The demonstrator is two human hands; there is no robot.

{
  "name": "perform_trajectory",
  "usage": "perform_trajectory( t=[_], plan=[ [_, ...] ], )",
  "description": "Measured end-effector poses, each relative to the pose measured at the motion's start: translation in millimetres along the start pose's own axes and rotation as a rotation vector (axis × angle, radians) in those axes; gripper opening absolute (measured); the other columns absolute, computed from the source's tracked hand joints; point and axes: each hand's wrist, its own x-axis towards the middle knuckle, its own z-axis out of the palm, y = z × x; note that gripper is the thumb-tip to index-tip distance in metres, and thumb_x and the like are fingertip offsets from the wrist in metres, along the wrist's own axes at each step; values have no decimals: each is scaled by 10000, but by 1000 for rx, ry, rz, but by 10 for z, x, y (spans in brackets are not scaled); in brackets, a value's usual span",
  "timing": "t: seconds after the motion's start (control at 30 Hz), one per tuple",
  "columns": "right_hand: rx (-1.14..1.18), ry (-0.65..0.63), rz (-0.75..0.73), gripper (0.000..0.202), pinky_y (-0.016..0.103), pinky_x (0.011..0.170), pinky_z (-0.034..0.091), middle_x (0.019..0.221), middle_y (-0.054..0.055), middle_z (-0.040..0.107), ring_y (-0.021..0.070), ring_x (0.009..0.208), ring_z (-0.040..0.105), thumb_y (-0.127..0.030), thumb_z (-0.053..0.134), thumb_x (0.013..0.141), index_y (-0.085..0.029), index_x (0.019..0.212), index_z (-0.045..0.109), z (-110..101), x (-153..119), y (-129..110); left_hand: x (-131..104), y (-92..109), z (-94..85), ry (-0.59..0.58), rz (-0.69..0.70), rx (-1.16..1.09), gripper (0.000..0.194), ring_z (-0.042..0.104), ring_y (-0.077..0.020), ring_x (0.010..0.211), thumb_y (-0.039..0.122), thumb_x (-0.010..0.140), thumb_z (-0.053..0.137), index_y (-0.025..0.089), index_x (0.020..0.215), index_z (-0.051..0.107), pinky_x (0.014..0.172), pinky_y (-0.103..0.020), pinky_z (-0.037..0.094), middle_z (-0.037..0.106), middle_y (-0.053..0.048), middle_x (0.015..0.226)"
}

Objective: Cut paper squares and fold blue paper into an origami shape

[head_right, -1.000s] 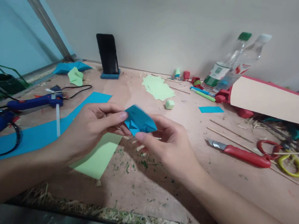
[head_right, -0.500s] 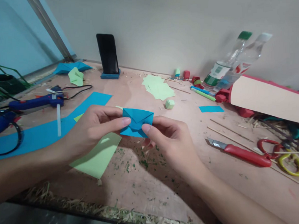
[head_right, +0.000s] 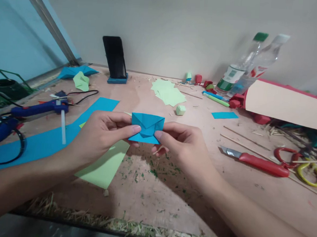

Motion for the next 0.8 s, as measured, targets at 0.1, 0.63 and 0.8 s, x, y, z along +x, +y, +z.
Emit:
perform_trajectory(
  t=[0.1,0.63,0.8],
  plan=[
    [25,-34,57,45,159,590,554,715,-6,760,97,619,691,-246,850,845,-223,810,835,-17,11,20,0,22,9,15,19,-41,81,703,-95,653,121,777,851,149,751,779,616,-130,606,735,24,706],
    [218,-113,165,156,228,630,608,831,25,766,139,698,726,-282,817,900,-231,1045,841,-52,8,57,26,-20,0,81,-19,-52,118,731,-126,571,130,800,799,145,713,720,531,-170,586,689,33,637],
    [254,-84,154,26,203,601,598,697,-3,730,120,625,715,-204,822,870,-221,867,841,-53,20,89,-8,-47,8,64,-17,-25,71,720,-133,581,148,818,788,148,758,749,546,-200,595,704,16,659]
  ],
)
